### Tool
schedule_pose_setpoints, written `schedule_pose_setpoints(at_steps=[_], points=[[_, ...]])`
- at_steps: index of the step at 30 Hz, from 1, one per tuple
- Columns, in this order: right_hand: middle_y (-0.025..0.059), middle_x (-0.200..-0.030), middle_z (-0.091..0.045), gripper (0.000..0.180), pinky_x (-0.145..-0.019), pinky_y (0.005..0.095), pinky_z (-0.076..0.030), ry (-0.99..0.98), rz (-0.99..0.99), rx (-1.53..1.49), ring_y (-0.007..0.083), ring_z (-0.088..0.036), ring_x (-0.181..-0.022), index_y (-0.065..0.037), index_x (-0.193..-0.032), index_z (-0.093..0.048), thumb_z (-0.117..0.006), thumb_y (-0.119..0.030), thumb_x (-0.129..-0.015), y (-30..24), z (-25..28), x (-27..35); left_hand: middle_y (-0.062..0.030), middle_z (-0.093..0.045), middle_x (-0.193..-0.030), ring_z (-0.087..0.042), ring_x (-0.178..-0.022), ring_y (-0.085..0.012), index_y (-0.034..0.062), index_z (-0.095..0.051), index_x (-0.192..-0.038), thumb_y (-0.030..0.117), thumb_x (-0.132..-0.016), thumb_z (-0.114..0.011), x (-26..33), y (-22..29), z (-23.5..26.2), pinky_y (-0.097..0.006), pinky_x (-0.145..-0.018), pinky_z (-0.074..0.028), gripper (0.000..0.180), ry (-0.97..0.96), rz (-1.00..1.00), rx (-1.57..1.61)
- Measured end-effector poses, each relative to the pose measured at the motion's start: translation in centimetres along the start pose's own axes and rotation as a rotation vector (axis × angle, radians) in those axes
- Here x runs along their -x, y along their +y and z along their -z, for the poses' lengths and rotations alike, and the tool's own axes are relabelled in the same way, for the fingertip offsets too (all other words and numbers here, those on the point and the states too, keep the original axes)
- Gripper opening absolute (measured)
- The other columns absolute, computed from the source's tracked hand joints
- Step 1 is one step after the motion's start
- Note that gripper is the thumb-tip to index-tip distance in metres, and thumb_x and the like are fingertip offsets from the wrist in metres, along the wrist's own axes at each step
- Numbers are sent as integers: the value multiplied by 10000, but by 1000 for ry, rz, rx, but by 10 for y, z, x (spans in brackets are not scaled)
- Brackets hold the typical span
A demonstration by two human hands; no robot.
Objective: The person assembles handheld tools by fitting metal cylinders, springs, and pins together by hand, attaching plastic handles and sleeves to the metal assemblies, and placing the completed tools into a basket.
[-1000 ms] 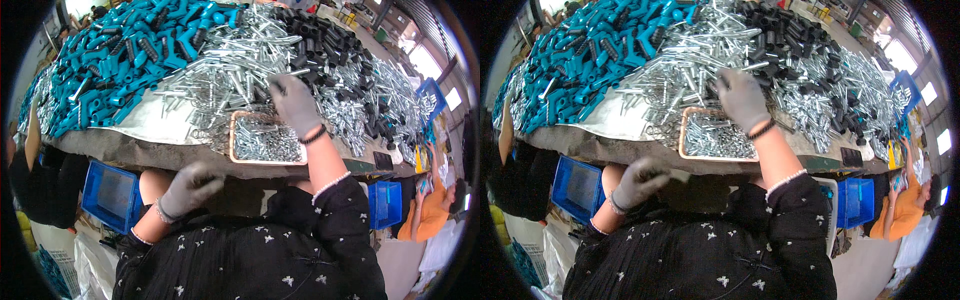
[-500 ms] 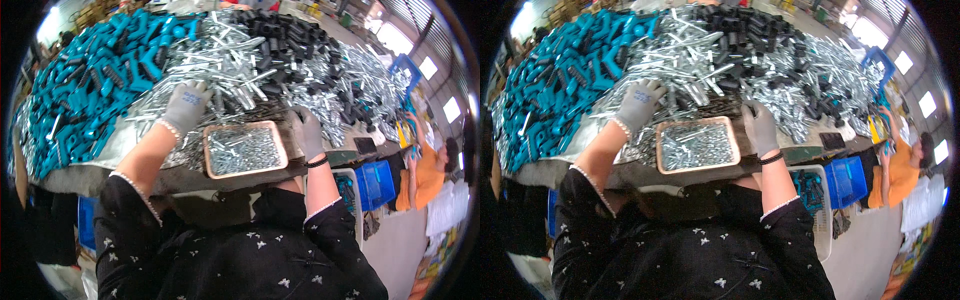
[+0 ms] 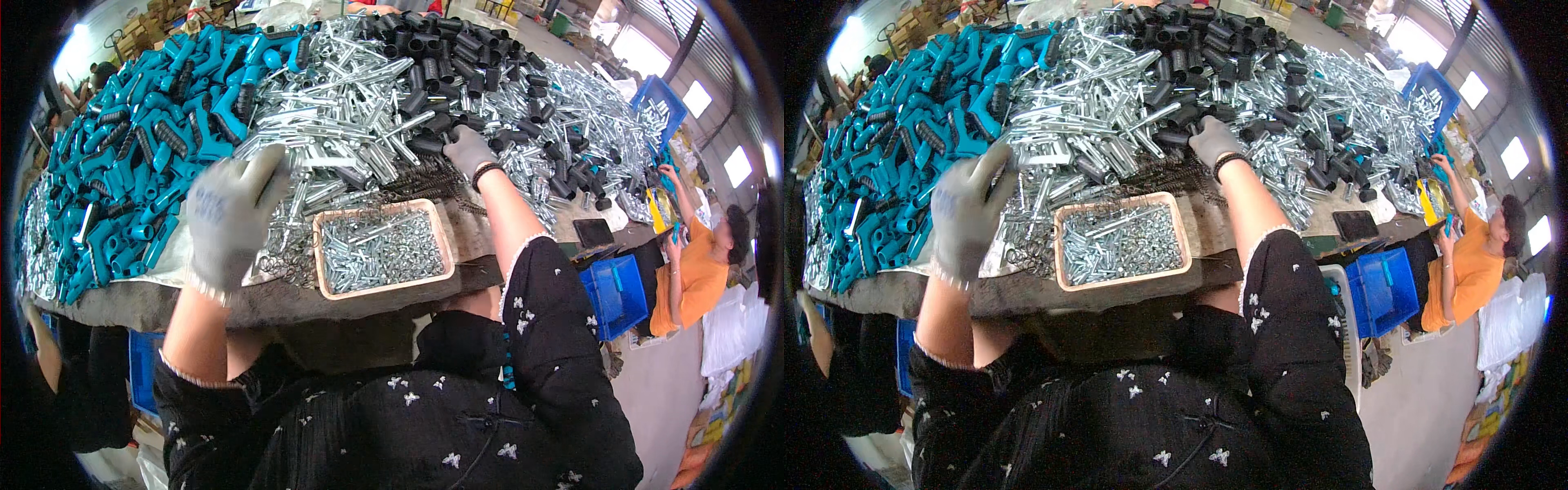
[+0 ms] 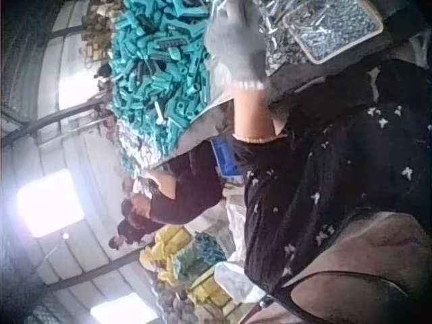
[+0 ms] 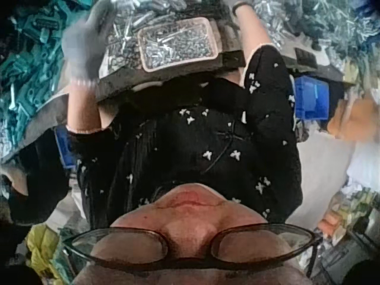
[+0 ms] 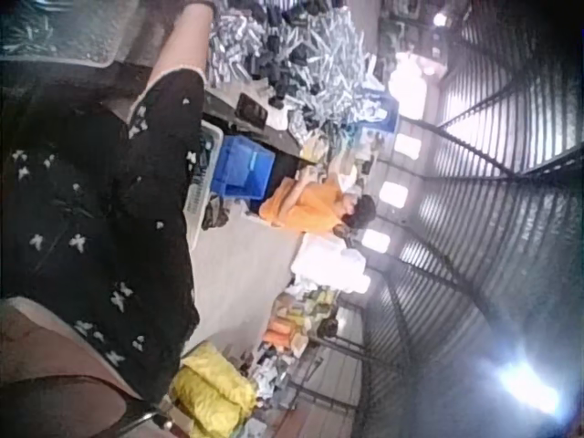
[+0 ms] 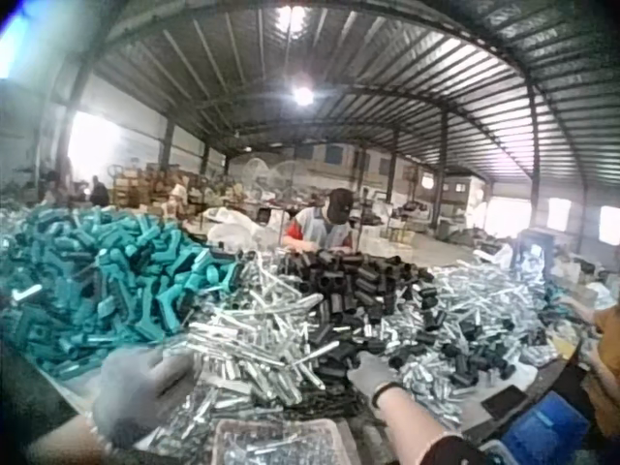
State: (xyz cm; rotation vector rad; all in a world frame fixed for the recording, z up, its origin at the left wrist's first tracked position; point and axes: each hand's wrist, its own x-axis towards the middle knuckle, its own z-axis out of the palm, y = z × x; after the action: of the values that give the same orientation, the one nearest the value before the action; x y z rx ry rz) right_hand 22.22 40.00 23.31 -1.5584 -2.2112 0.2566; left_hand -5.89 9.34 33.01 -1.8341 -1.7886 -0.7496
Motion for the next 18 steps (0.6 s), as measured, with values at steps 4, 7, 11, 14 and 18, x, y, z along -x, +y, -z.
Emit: schedule_pose_setpoints(at_steps=[4,7,11,14,18], points=[[172,-961,-703,364,-822,360,-535,-163,-79,-104,294,-681,-926,24,-1028,-651,-700,-237,-779,18,26,0,-131,-701,-908,-684,-745,-207,9,-559,-1289,65,-948,-495,82,16,9,-265,-628,-521,351,-155,615,1270],[85,-905,-675,240,-718,296,-542,-458,-313,-1199,211,-678,-842,-42,-1075,-640,-641,-143,-857,2,43,40,-164,-668,-1007,-684,-790,-201,18,-492,-1353,44,-953,-406,114,30,25,-273,-643,-541,410,-180,1149,1849],[118,-1015,-659,349,-746,310,-539,-262,-138,-1666,252,-659,-857,-55,-1188,-575,-612,-47,-841,-71,73,140,-185,-596,-1193,-683,-821,-227,31,-334,-1456,53,-967,-511,150,40,2,-330,-652,-564,520,-194,922,1615],[129,-1081,-667,382,-852,369,-523,-217,149,-1578,240,-654,-965,-61,-1172,-564,-723,-92,-826,-89,68,212,-160,-564,-1251,-672,-887,-230,52,-196,-1540,107,-968,-629,157,53,-1,-323,-737,-554,720,-283,675,1659],[70,-1063,-653,351,-893,351,-487,-461,351,-1212,185,-619,-982,-62,-1102,-607,-804,-125,-818,-119,34,286,-155,-610,-1230,-622,-1115,-210,8,-231,-1527,220,-855,-805,160,68,-13,-314,-910,-499,909,-579,296,1356]])
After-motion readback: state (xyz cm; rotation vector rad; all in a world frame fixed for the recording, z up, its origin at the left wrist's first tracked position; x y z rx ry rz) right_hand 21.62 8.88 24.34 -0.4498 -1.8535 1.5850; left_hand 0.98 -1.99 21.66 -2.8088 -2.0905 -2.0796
